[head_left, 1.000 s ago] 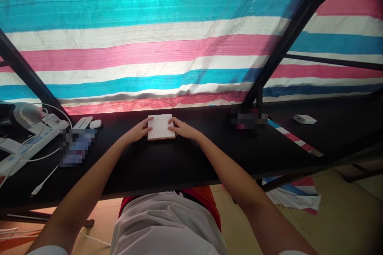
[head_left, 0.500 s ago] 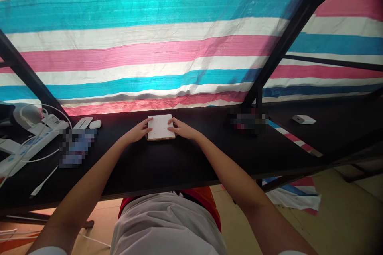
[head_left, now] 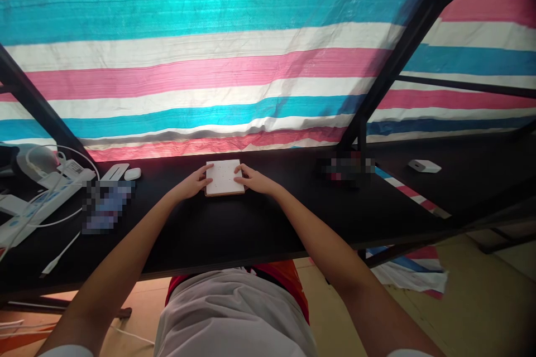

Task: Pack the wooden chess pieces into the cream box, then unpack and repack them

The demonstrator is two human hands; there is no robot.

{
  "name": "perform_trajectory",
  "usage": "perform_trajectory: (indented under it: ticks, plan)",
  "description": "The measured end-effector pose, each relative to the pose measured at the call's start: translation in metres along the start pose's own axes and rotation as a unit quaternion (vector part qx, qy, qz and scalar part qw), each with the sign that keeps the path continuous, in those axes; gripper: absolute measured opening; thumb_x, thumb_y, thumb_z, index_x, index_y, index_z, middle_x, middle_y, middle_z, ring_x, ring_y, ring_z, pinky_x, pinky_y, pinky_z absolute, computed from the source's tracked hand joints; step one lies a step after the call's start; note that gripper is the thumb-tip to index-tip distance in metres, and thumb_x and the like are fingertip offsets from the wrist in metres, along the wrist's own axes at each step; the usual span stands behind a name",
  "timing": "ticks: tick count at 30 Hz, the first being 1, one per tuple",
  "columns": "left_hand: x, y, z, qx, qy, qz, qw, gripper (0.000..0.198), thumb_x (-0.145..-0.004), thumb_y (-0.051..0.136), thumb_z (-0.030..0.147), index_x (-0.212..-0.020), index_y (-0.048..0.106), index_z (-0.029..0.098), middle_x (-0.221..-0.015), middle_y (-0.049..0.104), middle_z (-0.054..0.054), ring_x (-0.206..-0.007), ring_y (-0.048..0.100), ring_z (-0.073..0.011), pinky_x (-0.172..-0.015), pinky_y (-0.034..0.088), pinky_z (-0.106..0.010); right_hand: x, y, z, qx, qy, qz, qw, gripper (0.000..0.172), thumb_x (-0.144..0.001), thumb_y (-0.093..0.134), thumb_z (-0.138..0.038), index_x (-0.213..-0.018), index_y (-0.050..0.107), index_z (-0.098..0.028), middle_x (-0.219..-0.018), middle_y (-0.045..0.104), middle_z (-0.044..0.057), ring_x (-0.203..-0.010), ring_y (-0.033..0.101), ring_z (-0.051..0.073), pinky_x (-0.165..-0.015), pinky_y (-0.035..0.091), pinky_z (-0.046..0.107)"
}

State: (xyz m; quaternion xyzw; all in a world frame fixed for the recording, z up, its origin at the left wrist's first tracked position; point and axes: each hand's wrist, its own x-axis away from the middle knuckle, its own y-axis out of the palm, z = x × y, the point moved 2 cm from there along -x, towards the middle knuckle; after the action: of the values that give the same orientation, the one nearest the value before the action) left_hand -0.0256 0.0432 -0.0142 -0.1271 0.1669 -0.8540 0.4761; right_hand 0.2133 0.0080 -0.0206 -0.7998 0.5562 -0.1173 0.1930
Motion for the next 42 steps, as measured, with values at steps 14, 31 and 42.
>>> perform_trajectory:
  ticks: [14, 31, 42]
  plan:
    - [0.001, 0.000, 0.001, 0.005, -0.001, -0.002, 1.000, 0.076, -0.078, 0.062, 0.039, -0.143, 0.030, 0.016, -0.089, 0.060, -0.006, -0.081, 0.058, -0.0208, -0.076, 0.050, -0.038, -0.002, 0.000, 0.004, 0.001, -0.001, 0.001, 1.000, 0.027, -0.082, 0.056, -0.042, -0.101, 0.047, -0.026, -0.077, 0.049, -0.004, -0.067, 0.053, 0.011, -0.066, 0.052, 0.027]
    - [0.004, 0.000, 0.006, -0.005, 0.007, 0.012, 1.000, 0.077, -0.077, 0.064, 0.038, -0.143, 0.030, 0.017, -0.089, 0.062, -0.006, -0.080, 0.060, -0.0207, -0.075, 0.051, -0.038, 0.000, 0.000, 0.000, 0.005, -0.013, -0.001, 1.000, 0.027, -0.082, 0.056, -0.041, -0.101, 0.047, -0.025, -0.074, 0.046, -0.005, -0.065, 0.052, 0.012, -0.064, 0.050, 0.026]
    - [0.016, 0.010, 0.040, 0.103, 0.053, 0.188, 0.975, 0.043, -0.064, 0.072, 0.036, -0.098, 0.062, 0.013, -0.095, 0.068, -0.009, -0.088, 0.065, -0.0266, -0.069, 0.054, -0.036, -0.001, 0.003, -0.014, 0.149, -0.112, 0.212, 0.959, 0.023, -0.077, 0.062, -0.035, -0.094, 0.057, -0.021, -0.098, 0.051, 0.004, -0.086, 0.053, 0.017, -0.080, 0.045, 0.033]
